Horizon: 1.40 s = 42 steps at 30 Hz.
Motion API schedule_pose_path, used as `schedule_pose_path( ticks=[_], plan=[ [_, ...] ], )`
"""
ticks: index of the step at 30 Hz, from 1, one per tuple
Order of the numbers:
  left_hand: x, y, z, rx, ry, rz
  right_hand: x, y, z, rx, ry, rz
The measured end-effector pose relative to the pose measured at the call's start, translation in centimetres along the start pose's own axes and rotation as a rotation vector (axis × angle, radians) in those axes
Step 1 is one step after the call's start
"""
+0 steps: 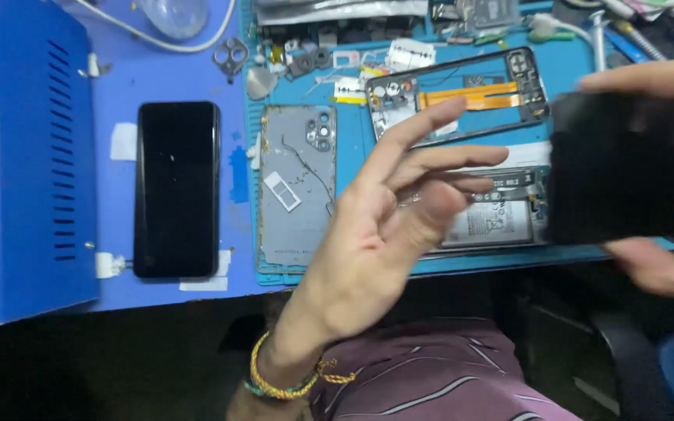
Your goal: Disassembling and inspecting internal components of a mobile phone at a repair station.
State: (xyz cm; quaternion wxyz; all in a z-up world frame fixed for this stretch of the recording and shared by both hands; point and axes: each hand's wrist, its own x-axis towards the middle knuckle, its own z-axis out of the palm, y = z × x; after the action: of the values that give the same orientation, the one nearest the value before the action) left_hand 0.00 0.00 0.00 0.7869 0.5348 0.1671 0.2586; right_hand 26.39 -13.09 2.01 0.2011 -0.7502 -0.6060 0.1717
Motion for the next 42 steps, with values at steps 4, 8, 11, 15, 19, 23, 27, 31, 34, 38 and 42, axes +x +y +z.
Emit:
schedule_pose_path(
  ticks=[4, 8, 11, 15, 19, 23, 27, 31, 34, 38, 42],
  plan=[
    [2.7, -0.5, -1.1, -0.349, 0.015, -0.23, 5.3, -5.6, -1.6, -0.399, -0.076, -0.333],
    [3.8, -1.8, -1.3, -0.587, -0.187, -0.359, 6.3, -7.5, -1.8, -0.413, -0.045, -0.85],
    [3.8, -2.8, -0.9, -0.796, -0.2, -0.395, 6.1, -7.9, -1.4, -0.441, -0.1, -1.061],
    [4.1, 2.6, 1.9, -0.779, -0.007, -0.558, 3.7, -7.3, -1.7, -0.434, -0.028, -1.033],
    [1.6, -3.7, 0.3, -0.929, -0.169, -0.324, 1.0, 1.1, 0.3, -0.279, 0.034, -0.652],
    [1.0, -2.8, 1.6, -0.832, -0.222, -0.286, 1.7, 7.2, 2.3, 0.146, 0.076, -0.035],
    [0.5, -2.4, 2.2, -0.977, -0.238, -0.437, 4.9, 0.9, -0.5, 0.26, 0.06, 0.137],
    [0.8, 0.5, 2.8, -0.766, -0.241, -0.494, 5.4, 0.1, -1.0, 0.218, 0.087, 0.086],
    [1.0, 2.8, 3.1, -0.735, -0.169, -0.577, 5.5, -0.5, -1.3, 0.206, 0.083, 0.188],
    [1.4, 3.3, 3.0, -0.745, -0.165, -0.617, 5.8, 0.4, -1.1, 0.411, 0.064, 0.252],
    [1.6, 3.5, 2.9, -0.759, -0.157, -0.648, 6.3, 2.9, -1.2, 0.521, -0.011, 0.222]
  ],
)
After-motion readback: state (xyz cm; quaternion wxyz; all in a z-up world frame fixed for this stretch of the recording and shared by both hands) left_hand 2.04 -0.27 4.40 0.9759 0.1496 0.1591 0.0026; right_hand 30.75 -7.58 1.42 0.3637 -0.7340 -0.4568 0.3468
